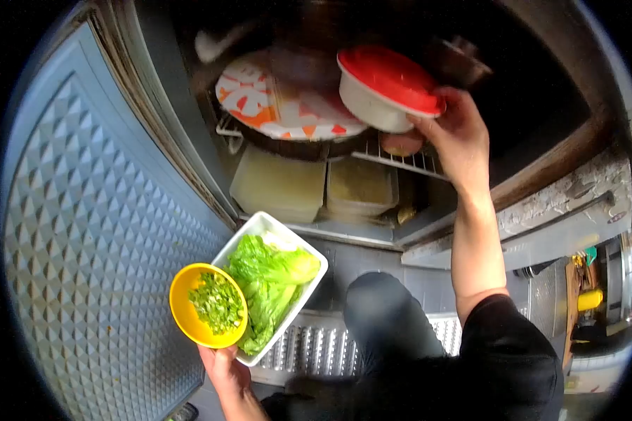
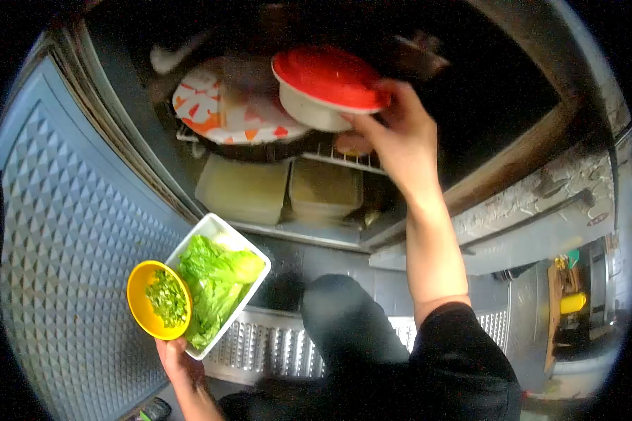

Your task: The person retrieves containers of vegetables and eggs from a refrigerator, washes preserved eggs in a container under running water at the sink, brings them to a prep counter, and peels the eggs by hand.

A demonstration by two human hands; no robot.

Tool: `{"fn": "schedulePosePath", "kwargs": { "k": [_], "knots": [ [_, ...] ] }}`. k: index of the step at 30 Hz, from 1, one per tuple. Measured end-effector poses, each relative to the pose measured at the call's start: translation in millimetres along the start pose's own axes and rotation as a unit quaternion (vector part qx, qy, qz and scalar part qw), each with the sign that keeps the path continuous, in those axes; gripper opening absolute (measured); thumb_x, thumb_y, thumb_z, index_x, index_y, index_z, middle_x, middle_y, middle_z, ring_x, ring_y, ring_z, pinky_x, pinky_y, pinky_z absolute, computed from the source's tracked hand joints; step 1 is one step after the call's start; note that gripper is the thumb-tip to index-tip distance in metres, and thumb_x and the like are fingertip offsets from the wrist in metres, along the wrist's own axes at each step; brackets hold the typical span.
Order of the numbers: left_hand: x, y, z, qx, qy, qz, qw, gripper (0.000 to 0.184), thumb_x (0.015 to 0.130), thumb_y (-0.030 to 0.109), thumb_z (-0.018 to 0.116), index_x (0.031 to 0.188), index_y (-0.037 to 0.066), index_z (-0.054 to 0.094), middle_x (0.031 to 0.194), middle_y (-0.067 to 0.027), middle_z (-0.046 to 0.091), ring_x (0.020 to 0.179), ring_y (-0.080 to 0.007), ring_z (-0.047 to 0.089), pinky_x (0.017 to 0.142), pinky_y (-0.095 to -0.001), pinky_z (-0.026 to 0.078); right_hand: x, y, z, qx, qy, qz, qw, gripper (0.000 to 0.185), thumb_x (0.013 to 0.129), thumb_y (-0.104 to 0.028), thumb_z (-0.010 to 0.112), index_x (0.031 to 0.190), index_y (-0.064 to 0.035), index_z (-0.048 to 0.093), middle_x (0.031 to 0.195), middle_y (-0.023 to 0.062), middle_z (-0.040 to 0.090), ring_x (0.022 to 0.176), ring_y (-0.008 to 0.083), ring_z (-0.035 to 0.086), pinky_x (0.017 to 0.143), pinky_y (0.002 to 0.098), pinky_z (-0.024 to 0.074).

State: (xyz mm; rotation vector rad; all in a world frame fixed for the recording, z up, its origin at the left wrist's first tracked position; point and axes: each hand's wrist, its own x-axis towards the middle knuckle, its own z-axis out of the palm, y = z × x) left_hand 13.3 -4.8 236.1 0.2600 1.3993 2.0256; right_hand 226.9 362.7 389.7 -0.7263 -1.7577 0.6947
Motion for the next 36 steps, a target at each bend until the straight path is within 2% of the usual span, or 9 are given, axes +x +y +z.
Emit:
{"fn": "schedulePosePath", "kwargs": {
  "k": [5,13,15,17,19,21,23,26,36],
  "knots": [
    [1,-12,-26,0.015,-0.022,0.013,1.000,0.079,0.083,0.036,0.071,0.145,-0.002,0.041,0.141,-0.0148,0.053,0.126,-0.0278,0.055,0.107,-0.0417,0.043,-9,-8,-8,0.017,0.013,-0.016,1.000,0.045,0.081,-0.003,0.082,0.119,0.0041,0.059,0.111,0.0144,0.070,0.102,0.0191,0.066,0.090,0.0311,0.0546],
    [-7,-11,-37,0.009,-0.019,0.028,0.999,0.061,0.093,0.034,0.064,0.140,-0.002,0.049,0.137,-0.0149,0.057,0.123,-0.0292,0.057,0.106,-0.0436,0.044,-61,-1,-57,0.054,-0.014,-0.032,0.998,0.049,0.082,-0.003,0.079,0.125,0.0014,0.057,0.113,0.0137,0.067,0.102,0.0209,0.064,0.092,0.0331,0.0523],
    [-13,-13,-45,-0.002,-0.038,0.052,0.998,0.054,0.095,0.029,0.061,0.139,-0.001,0.050,0.135,-0.0140,0.058,0.121,-0.0277,0.058,0.104,-0.0432,0.045,-80,8,-74,0.021,-0.034,0.004,0.999,0.053,0.087,-0.014,0.077,0.130,0.0019,0.050,0.124,0.0143,0.060,0.117,0.0256,0.059,0.102,0.0402,0.0492],
    [-15,-16,-55,-0.033,-0.030,0.026,0.999,0.050,0.096,0.023,0.059,0.138,-0.001,0.050,0.134,-0.0137,0.059,0.119,-0.0265,0.059,0.103,-0.0427,0.045,-103,22,-81,-0.034,-0.101,-0.048,0.993,0.058,0.084,-0.020,0.082,0.129,-0.0011,0.052,0.121,0.0114,0.060,0.114,0.0252,0.060,0.100,0.0391,0.0494],
    [-16,-16,-58,-0.038,0.000,0.007,0.999,0.048,0.096,0.022,0.057,0.137,-0.001,0.051,0.133,-0.0152,0.059,0.118,-0.0279,0.059,0.105,-0.0433,0.044,-134,34,-77,-0.089,-0.111,-0.018,0.990,0.060,0.079,-0.023,0.087,0.124,-0.0027,0.054,0.128,0.0169,0.059,0.118,0.0271,0.060,0.101,0.0396,0.0492],
    [-19,-17,-67,-0.068,0.007,-0.004,0.998,0.049,0.096,0.022,0.056,0.138,-0.002,0.050,0.134,-0.0167,0.059,0.120,-0.0293,0.058,0.106,-0.0441,0.044,-160,45,-59,0.014,-0.161,0.044,0.986,0.058,0.075,-0.019,0.089,0.120,-0.0032,0.056,0.137,0.0242,0.056,0.124,0.0299,0.058,0.105,0.0410,0.0475],
    [-23,-14,-70,-0.068,0.042,-0.022,0.997,0.054,0.094,0.024,0.059,0.140,-0.003,0.049,0.137,-0.0183,0.057,0.125,-0.0304,0.056,0.109,-0.0446,0.042,-186,67,-55,-0.008,-0.192,0.067,0.979,0.064,0.069,-0.014,0.093,0.121,-0.0010,0.057,0.144,0.0280,0.048,0.128,0.0313,0.056,0.107,0.0440,0.0481],
    [-23,-16,-81,-0.120,-0.010,-0.015,0.993,0.054,0.095,0.026,0.059,0.140,-0.003,0.050,0.137,-0.0185,0.057,0.126,-0.0313,0.055,0.110,-0.0455,0.041,-211,95,-40,-0.074,-0.181,0.073,0.978,0.061,0.066,-0.013,0.094,0.115,-0.0013,0.061,0.147,0.0265,0.046,0.123,0.0288,0.059,0.099,0.0395,0.0543],
    [-31,-18,-73,-0.069,0.024,0.020,0.997,0.051,0.094,0.024,0.059,0.137,-0.002,0.051,0.134,-0.0164,0.059,0.123,-0.0300,0.056,0.110,-0.0456,0.041,-233,193,9,-0.151,-0.270,-0.123,0.943,0.060,0.061,-0.030,0.096,0.107,-0.0099,0.063,0.144,0.0244,0.048,0.133,0.0417,0.050,0.106,0.0480,0.0479]
  ]
}}
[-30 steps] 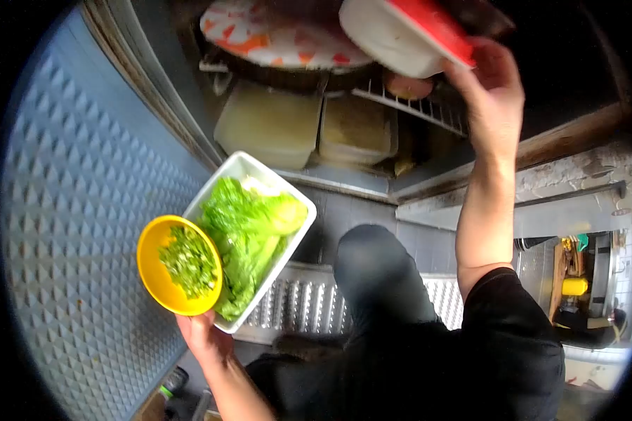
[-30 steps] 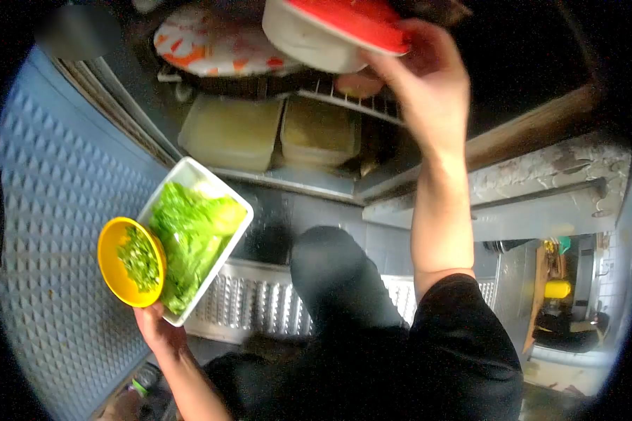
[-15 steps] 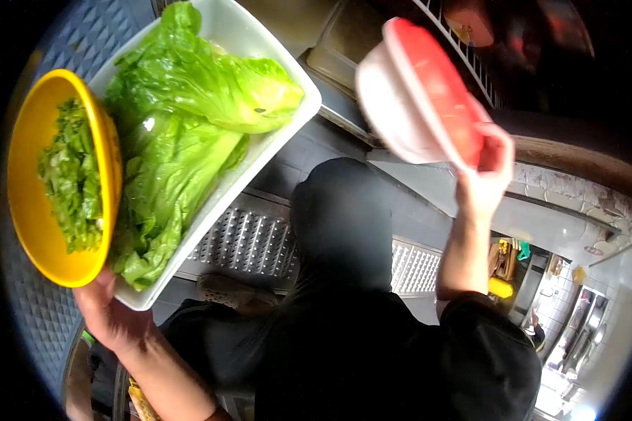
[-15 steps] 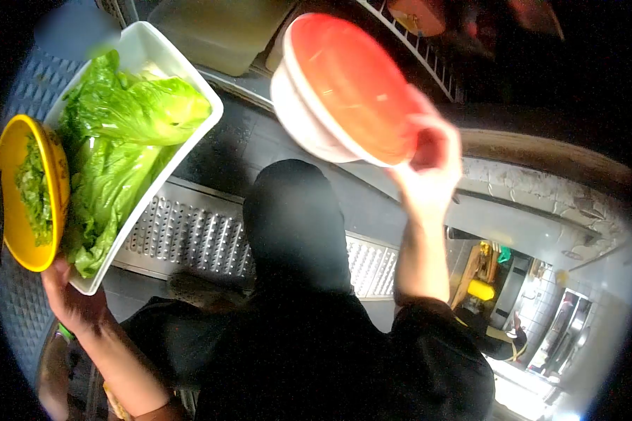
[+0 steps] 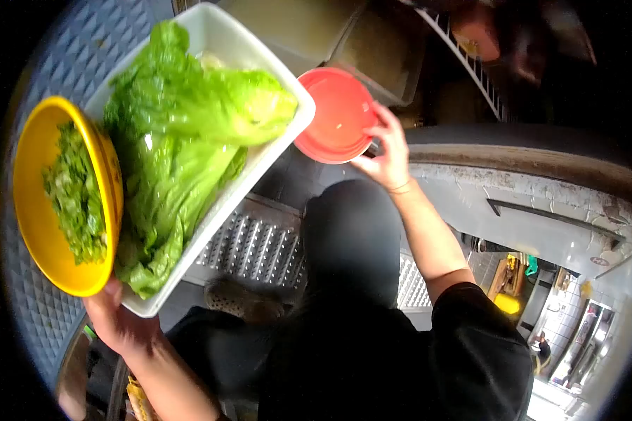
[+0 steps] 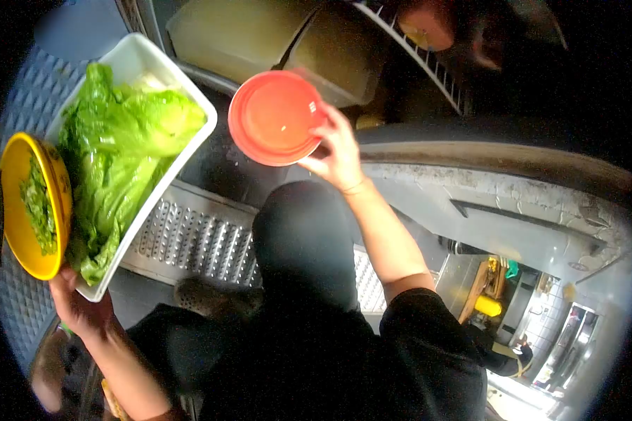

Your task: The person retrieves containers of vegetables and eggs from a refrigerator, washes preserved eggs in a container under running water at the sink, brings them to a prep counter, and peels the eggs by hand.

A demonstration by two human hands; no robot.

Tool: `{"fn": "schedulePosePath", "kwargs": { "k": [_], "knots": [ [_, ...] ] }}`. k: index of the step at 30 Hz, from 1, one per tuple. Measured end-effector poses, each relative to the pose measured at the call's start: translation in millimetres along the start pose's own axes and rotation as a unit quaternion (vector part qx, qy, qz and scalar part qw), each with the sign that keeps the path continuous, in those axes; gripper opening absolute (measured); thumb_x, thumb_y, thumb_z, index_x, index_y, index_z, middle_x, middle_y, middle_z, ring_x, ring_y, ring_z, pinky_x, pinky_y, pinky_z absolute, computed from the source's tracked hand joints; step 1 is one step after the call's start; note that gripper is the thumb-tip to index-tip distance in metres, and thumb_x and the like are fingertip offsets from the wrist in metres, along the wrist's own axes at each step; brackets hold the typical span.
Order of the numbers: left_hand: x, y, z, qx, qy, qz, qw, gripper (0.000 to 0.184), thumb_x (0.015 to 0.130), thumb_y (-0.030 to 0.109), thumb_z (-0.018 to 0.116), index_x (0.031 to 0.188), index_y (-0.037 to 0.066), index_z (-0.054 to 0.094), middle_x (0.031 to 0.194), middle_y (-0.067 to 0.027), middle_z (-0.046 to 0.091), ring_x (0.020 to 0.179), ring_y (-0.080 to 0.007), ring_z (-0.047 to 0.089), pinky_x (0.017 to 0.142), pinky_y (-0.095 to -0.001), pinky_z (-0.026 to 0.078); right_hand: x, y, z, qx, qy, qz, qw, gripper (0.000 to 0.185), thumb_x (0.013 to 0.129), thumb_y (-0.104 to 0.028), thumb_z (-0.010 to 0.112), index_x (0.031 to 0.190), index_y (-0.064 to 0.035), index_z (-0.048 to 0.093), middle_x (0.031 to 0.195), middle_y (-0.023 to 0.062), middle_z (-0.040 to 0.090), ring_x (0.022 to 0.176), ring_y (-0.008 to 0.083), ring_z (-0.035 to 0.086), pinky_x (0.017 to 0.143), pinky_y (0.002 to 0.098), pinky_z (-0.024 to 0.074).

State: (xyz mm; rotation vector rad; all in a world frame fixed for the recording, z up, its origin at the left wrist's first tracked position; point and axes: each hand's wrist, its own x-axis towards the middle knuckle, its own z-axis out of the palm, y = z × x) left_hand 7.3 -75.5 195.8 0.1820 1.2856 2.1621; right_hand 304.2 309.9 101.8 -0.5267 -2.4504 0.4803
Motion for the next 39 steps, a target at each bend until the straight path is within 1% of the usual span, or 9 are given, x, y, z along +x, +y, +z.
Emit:
{"fn": "schedulePosePath", "kwargs": {
  "k": [10,15,18,21,23,25,27,31,39],
  "knots": [
    [-37,5,-32,0.035,0.026,-0.011,0.999,0.054,0.096,0.031,0.059,0.138,-0.001,0.051,0.133,-0.0161,0.060,0.121,-0.0308,0.058,0.108,-0.0464,0.042,-56,55,127,0.035,-0.202,-0.043,0.978,0.055,0.073,-0.032,0.088,0.111,-0.0064,0.056,0.140,0.0254,0.045,0.123,0.0451,0.055,0.101,0.0460,0.0512],
    [-20,-4,11,0.095,0.026,0.016,0.995,0.075,0.085,0.037,0.069,0.144,0.000,0.043,0.138,-0.0156,0.055,0.124,-0.0296,0.055,0.108,-0.0450,0.043,-74,59,131,-0.010,-0.401,0.097,0.911,0.055,0.084,-0.020,0.077,0.125,-0.0081,0.043,0.156,0.0321,0.021,0.097,0.0498,0.065,0.090,0.0498,0.0579],
    [-1,1,32,0.089,0.008,-0.005,0.996,0.087,0.077,0.041,0.076,0.143,-0.002,0.041,0.136,-0.0151,0.055,0.125,-0.0284,0.054,0.108,-0.0437,0.042,-56,49,119,-0.070,-0.462,0.085,0.880,0.033,0.084,-0.010,0.064,0.115,-0.0064,0.053,0.136,0.0266,0.053,0.090,0.0444,0.068,0.079,0.0519,0.0582],
    [14,5,37,0.091,-0.011,-0.002,0.996,0.088,0.074,0.037,0.074,0.144,-0.003,0.040,0.137,-0.0152,0.053,0.125,-0.0282,0.053,0.107,-0.0415,0.041,8,-6,62,-0.077,-0.401,0.115,0.906,0.022,0.086,-0.015,0.060,0.104,-0.0053,0.068,0.096,0.0220,0.071,0.086,0.0397,0.070,0.082,0.0489,0.0570],
    [10,7,47,0.031,0.007,-0.001,0.999,0.078,0.069,0.017,0.066,0.141,-0.002,0.043,0.130,-0.0123,0.056,0.119,-0.0243,0.055,0.106,-0.0384,0.040,57,-43,15,0.001,-0.372,0.134,0.919,0.018,0.087,-0.016,0.062,0.099,-0.0034,0.068,0.089,0.0178,0.072,0.080,0.0313,0.072,0.076,0.0429,0.0589],
    [10,4,41,0.032,-0.001,0.003,0.999,0.077,0.069,0.016,0.064,0.142,-0.001,0.043,0.133,-0.0122,0.055,0.120,-0.0248,0.054,0.106,-0.0384,0.039,105,-98,-46,0.139,-0.235,0.141,0.952,0.014,0.090,-0.016,0.064,0.098,-0.0039,0.067,0.084,0.0112,0.073,0.075,0.0203,0.072,0.070,0.0352,0.0585],
    [6,1,43,0.030,-0.001,0.009,1.000,0.077,0.070,0.016,0.064,0.142,-0.001,0.043,0.134,-0.0128,0.054,0.120,-0.0250,0.054,0.106,-0.0384,0.039,140,-138,-94,0.279,-0.100,0.231,0.927,0.013,0.097,-0.013,0.059,0.100,-0.0034,0.066,0.086,0.0044,0.070,0.079,0.0129,0.070,0.062,0.0312,0.0570],
    [0,0,51,0.014,0.009,0.004,1.000,0.079,0.069,0.013,0.061,0.143,-0.001,0.041,0.135,-0.0138,0.053,0.122,-0.0267,0.053,0.107,-0.0392,0.040,204,-139,-141,0.386,0.143,0.177,0.894,0.026,0.100,-0.016,0.056,0.115,0.0046,0.060,0.110,0.0150,0.066,0.095,0.0220,0.069,0.078,0.0322,0.0573],
    [3,-3,61,0.008,0.005,0.035,0.999,0.076,0.067,0.010,0.057,0.140,-0.001,0.043,0.131,-0.0138,0.054,0.120,-0.0266,0.055,0.106,-0.0394,0.041,348,-74,-188,0.529,0.337,0.264,0.733,0.034,0.098,-0.018,0.060,0.129,-0.0044,0.057,0.121,0.0092,0.062,0.111,0.0220,0.059,0.099,0.0376,0.0484]
  ]
}}
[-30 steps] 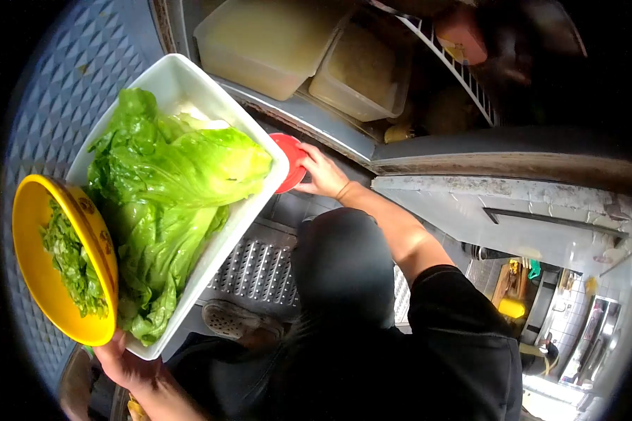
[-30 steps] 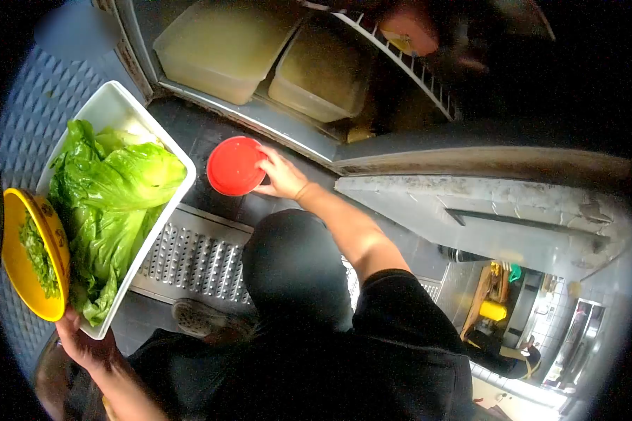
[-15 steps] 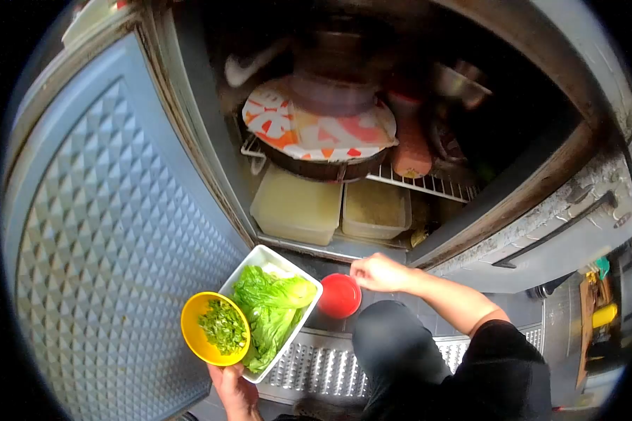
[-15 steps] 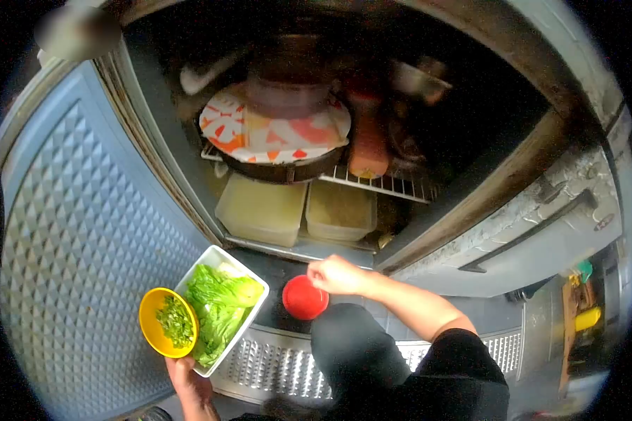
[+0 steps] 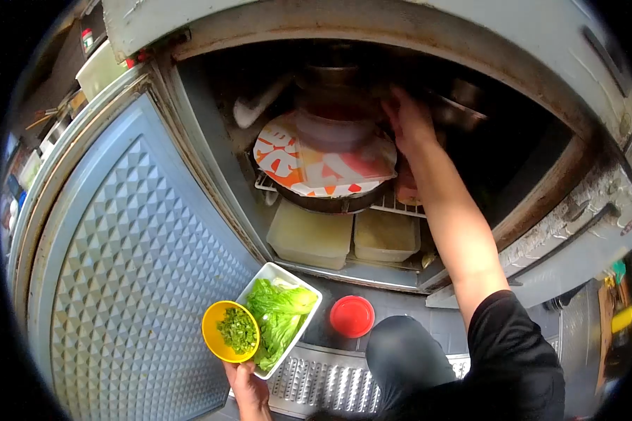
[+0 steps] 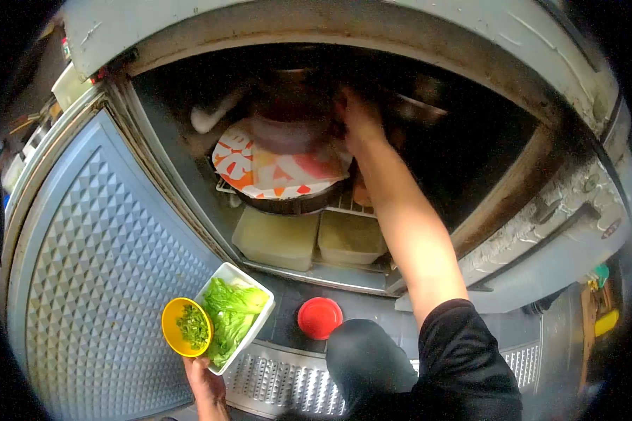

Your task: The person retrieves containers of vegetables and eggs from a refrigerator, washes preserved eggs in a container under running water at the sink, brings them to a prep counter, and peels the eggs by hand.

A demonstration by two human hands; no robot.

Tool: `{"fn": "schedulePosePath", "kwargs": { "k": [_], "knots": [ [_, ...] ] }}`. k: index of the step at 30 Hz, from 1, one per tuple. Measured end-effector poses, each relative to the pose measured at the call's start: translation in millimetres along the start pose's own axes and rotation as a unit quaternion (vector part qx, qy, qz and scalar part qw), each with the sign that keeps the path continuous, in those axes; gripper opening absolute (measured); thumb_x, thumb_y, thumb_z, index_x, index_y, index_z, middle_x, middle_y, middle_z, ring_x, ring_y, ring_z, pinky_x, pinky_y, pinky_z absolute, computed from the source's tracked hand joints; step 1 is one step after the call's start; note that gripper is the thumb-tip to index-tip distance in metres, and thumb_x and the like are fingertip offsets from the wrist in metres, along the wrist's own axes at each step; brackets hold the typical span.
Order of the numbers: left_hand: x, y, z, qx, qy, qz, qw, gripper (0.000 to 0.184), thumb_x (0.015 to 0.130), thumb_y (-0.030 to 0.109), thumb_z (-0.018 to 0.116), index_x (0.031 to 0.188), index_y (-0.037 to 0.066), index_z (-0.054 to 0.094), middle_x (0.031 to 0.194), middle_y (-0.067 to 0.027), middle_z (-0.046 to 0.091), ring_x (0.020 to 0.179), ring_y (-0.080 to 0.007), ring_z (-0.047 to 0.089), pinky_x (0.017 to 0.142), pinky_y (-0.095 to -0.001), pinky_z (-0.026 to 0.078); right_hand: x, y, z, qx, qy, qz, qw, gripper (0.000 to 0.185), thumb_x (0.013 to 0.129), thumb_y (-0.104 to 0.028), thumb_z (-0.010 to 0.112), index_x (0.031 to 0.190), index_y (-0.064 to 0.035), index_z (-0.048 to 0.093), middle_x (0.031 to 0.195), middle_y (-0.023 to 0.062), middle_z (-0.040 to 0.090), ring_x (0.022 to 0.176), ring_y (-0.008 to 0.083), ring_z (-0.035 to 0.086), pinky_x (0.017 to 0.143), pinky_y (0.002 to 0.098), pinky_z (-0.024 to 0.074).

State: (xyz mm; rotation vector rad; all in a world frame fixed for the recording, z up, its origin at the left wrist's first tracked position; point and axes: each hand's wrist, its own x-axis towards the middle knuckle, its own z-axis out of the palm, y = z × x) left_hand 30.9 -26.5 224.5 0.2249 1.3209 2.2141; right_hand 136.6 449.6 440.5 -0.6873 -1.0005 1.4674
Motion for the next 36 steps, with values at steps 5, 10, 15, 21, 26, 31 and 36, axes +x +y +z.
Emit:
{"fn": "schedulePosePath", "kwargs": {
  "k": [5,10,15,21,26,31,36],
  "knots": [
    [9,-3,2,0.007,0.006,-0.006,1.000,0.072,0.070,0.012,0.059,0.139,-0.001,0.044,0.131,-0.0134,0.054,0.118,-0.0261,0.055,0.105,-0.0383,0.042,97,3,21,0.012,0.010,0.030,0.999,0.038,0.099,-0.022,0.060,0.135,-0.0117,0.055,0.133,0.0105,0.057,0.120,0.0257,0.053,0.102,0.0402,0.0461],
    [52,-30,-8,0.001,-0.012,-0.012,1.000,0.073,0.071,0.013,0.060,0.140,-0.001,0.043,0.131,-0.0134,0.054,0.118,-0.0258,0.055,0.105,-0.0377,0.041,258,77,1,0.010,0.030,0.068,0.997,0.051,0.099,-0.026,0.062,0.145,-0.0114,0.047,0.149,0.0153,0.044,0.128,0.0338,0.046,0.105,0.0534,0.0423],
    [5,-5,-2,0.067,0.022,0.004,0.998,0.083,0.070,0.022,0.063,0.147,0.002,0.039,0.140,-0.0154,0.051,0.126,-0.0301,0.053,0.106,-0.0428,0.045,263,75,28,0.019,-0.066,0.149,0.986,0.058,0.100,-0.031,0.062,0.150,-0.0112,0.039,0.156,0.0162,0.033,0.132,0.0433,0.042,0.104,0.0655,0.0383],
    [5,0,8,0.072,0.033,0.003,0.997,0.083,0.069,0.022,0.063,0.146,0.001,0.039,0.139,-0.0144,0.052,0.125,-0.0293,0.054,0.108,-0.0407,0.043,247,36,54,0.026,-0.140,0.130,0.981,0.056,0.101,-0.030,0.057,0.149,-0.0090,0.039,0.156,0.0181,0.033,0.134,0.0465,0.039,0.106,0.0679,0.0348],
    [6,5,5,0.072,0.034,0.018,0.997,0.082,0.071,0.021,0.063,0.146,0.000,0.038,0.139,-0.0144,0.051,0.126,-0.0291,0.053,0.108,-0.0411,0.042,229,5,66,0.018,-0.170,0.108,0.979,0.055,0.101,-0.030,0.054,0.149,-0.0073,0.038,0.155,0.0198,0.032,0.135,0.0491,0.036,0.107,0.0699,0.0319],
    [7,3,-11,0.068,0.016,0.023,0.997,0.080,0.072,0.018,0.062,0.147,0.001,0.038,0.140,-0.0131,0.051,0.127,-0.0285,0.052,0.108,-0.0412,0.041,191,-30,63,-0.005,-0.199,0.062,0.978,0.054,0.102,-0.029,0.050,0.148,-0.0055,0.037,0.155,0.0215,0.032,0.137,0.0517,0.033,0.109,0.0719,0.0289],
    [3,2,-16,0.043,0.028,-0.003,0.999,0.079,0.069,0.012,0.057,0.145,0.000,0.040,0.137,-0.0112,0.053,0.126,-0.0245,0.051,0.110,-0.0373,0.037,139,-64,40,-0.064,-0.236,0.016,0.969,0.053,0.103,-0.029,0.046,0.148,-0.0037,0.036,0.155,0.0231,0.032,0.138,0.0544,0.031,0.111,0.0739,0.0260]
  ]
}}
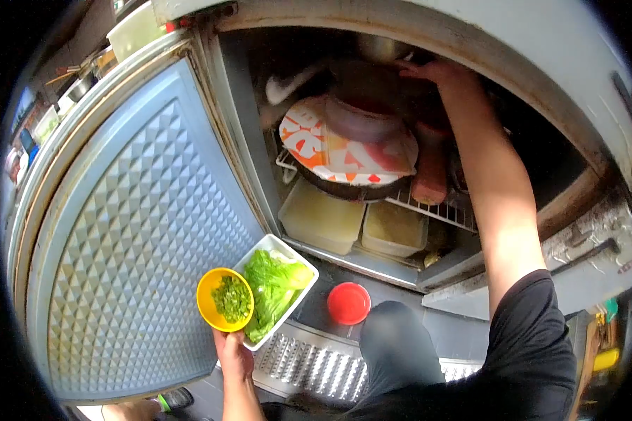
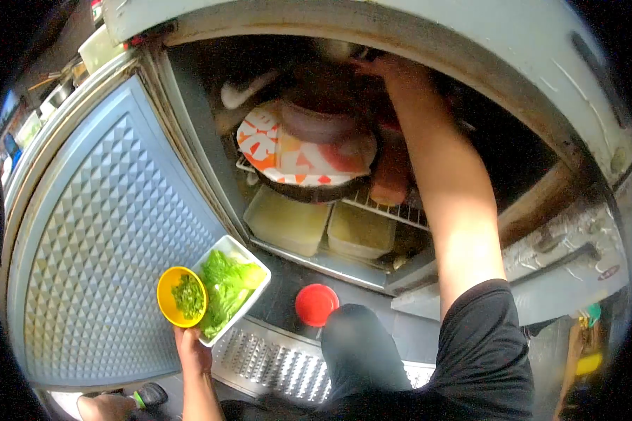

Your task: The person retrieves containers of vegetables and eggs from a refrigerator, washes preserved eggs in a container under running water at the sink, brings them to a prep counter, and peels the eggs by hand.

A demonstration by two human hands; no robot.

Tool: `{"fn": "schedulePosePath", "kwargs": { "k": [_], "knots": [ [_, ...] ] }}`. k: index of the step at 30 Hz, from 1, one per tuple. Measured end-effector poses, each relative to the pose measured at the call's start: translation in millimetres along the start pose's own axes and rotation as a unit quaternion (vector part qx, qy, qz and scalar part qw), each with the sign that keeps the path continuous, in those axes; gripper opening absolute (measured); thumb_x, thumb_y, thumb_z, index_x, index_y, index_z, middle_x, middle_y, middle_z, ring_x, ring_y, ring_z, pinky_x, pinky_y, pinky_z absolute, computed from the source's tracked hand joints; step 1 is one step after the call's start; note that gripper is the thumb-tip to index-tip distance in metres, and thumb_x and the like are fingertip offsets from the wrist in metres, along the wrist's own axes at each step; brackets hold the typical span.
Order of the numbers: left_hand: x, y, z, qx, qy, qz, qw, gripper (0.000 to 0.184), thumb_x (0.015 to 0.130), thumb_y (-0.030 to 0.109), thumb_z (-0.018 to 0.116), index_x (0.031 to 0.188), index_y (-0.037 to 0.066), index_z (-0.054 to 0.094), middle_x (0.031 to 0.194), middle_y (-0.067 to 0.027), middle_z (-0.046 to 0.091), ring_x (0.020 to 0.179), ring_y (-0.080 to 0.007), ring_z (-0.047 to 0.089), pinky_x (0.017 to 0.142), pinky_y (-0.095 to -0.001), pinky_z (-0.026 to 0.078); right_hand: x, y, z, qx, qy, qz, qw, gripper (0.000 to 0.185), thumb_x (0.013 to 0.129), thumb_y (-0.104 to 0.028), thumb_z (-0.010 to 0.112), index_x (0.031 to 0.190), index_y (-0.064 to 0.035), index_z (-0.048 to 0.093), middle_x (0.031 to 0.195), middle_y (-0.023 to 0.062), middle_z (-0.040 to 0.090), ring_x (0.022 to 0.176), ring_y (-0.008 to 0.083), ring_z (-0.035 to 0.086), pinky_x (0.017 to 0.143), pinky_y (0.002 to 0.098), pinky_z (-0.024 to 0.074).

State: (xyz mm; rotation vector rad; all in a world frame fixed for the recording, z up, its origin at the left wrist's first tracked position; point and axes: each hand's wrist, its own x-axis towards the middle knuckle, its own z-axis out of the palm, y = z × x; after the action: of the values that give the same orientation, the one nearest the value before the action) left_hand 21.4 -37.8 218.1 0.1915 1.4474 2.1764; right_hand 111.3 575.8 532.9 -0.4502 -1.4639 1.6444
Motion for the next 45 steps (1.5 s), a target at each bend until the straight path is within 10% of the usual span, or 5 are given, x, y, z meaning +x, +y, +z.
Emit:
{"fn": "schedulePosePath", "kwargs": {
  "k": [10,19,24,36,45],
  "knots": [
    [4,1,-11,0.006,-0.028,0.005,1.000,0.070,0.079,0.014,0.059,0.146,0.004,0.041,0.141,-0.0097,0.052,0.131,-0.0258,0.050,0.112,-0.0417,0.037,-197,-35,43,0.188,0.068,0.149,0.968,0.049,0.107,-0.016,0.031,0.150,0.0063,0.026,0.158,0.0312,0.023,0.147,0.0538,0.012,0.118,0.0739,0.0126],
    [6,6,-9,0.036,-0.021,0.036,0.998,0.079,0.075,0.011,0.057,0.150,0.000,0.036,0.145,-0.0123,0.049,0.134,-0.0245,0.047,0.112,-0.0355,0.034,-333,-8,31,0.291,0.004,0.247,0.924,0.047,0.098,-0.006,0.054,0.138,0.0132,0.039,0.147,0.0370,0.036,0.142,0.0475,0.032,0.116,0.0704,0.0268],
    [7,7,-6,0.053,-0.024,0.049,0.997,0.071,0.076,0.010,0.056,0.146,0.004,0.044,0.141,-0.0060,0.051,0.132,-0.0203,0.046,0.112,-0.0347,0.032,-395,35,17,0.287,0.029,0.294,0.911,0.047,0.095,-0.007,0.052,0.136,0.0133,0.043,0.134,0.0295,0.055,0.118,0.0354,0.062,0.103,0.0450,0.0558],
    [11,-7,-6,0.040,0.010,0.064,0.997,0.062,0.080,0.005,0.057,0.141,0.003,0.045,0.137,-0.0079,0.051,0.129,-0.0202,0.047,0.112,-0.0343,0.031,-445,112,-24,0.087,0.019,0.402,0.911,0.051,0.079,-0.002,0.056,0.129,0.0093,0.055,0.123,0.0203,0.064,0.111,0.0313,0.064,0.103,0.0409,0.0495],
    [7,-19,17,-0.008,0.053,0.078,0.995,0.060,0.083,0.001,0.054,0.142,0.007,0.042,0.135,-0.0078,0.051,0.125,-0.0210,0.050,0.108,-0.0343,0.037,-443,146,-78,-0.044,0.004,0.420,0.907,0.030,0.074,-0.002,0.053,0.098,0.0070,0.068,0.086,0.0137,0.069,0.062,0.0178,0.063,0.050,0.0253,0.0494]
  ]
}}
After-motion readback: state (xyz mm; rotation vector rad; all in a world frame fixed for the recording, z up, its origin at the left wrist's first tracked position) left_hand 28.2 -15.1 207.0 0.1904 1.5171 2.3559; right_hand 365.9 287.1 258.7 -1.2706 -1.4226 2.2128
